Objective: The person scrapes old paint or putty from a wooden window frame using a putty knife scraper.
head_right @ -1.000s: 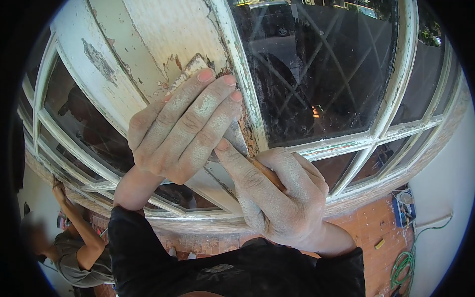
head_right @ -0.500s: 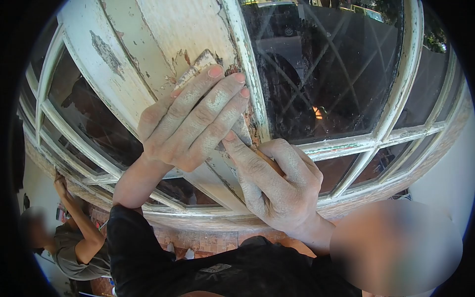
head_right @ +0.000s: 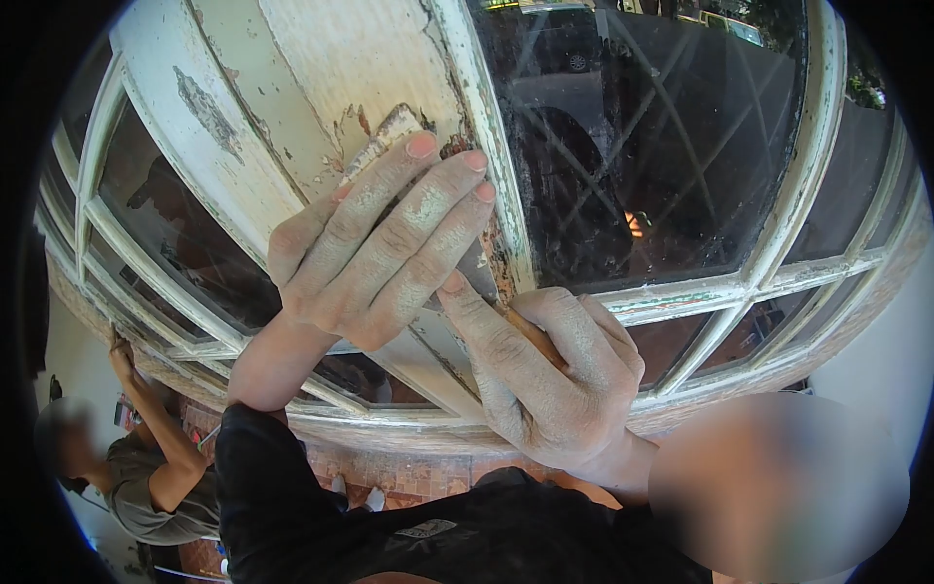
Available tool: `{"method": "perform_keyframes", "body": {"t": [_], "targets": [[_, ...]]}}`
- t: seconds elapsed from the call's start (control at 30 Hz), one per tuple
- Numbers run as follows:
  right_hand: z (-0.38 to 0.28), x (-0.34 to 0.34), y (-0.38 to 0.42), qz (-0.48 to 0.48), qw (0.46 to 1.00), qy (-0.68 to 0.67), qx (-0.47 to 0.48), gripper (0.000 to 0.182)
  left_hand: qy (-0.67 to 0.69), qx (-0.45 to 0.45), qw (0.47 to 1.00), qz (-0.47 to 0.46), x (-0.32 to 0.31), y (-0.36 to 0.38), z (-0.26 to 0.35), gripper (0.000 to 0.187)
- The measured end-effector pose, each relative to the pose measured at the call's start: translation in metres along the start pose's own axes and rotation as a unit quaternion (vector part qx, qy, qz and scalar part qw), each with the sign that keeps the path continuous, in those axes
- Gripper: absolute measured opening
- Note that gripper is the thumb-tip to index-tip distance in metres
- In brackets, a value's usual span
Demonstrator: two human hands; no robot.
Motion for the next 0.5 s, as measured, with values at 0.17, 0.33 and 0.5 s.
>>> {"method": "perform_keyframes", "body": {"t": [0.17,0.33,0.5], "targets": [[0.0006,0.0008,-0.0008,-0.005,1.0,-0.001,-0.008,0.049,-0.011,0.0,1.0,-0.007,0.0016,-0.0021,-0.0002,0.025],[0.0029,-0.0003,-0.0014,-0.005,1.0,-0.015,-0.006,0.047,0.001,0.017,1.0,-0.006,-0.0001,-0.0013,0.0015,0.023],[0.0019,0.0013,-0.0041,-0.005,1.0,-0.016,-0.01,0.046,-0.003,0.02,1.0,-0.003,0.0003,-0.0024,0.0011,0.021]]}}
Point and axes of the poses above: each hand's wrist, its own y-axis away from the middle knuckle, its own x-axis out of the back of the hand, z = x × y, the point moved 3 cm from there along -y, towards the middle knuckle, and after that the axes turned 14 degrees about -y, right-handed, at the moved point
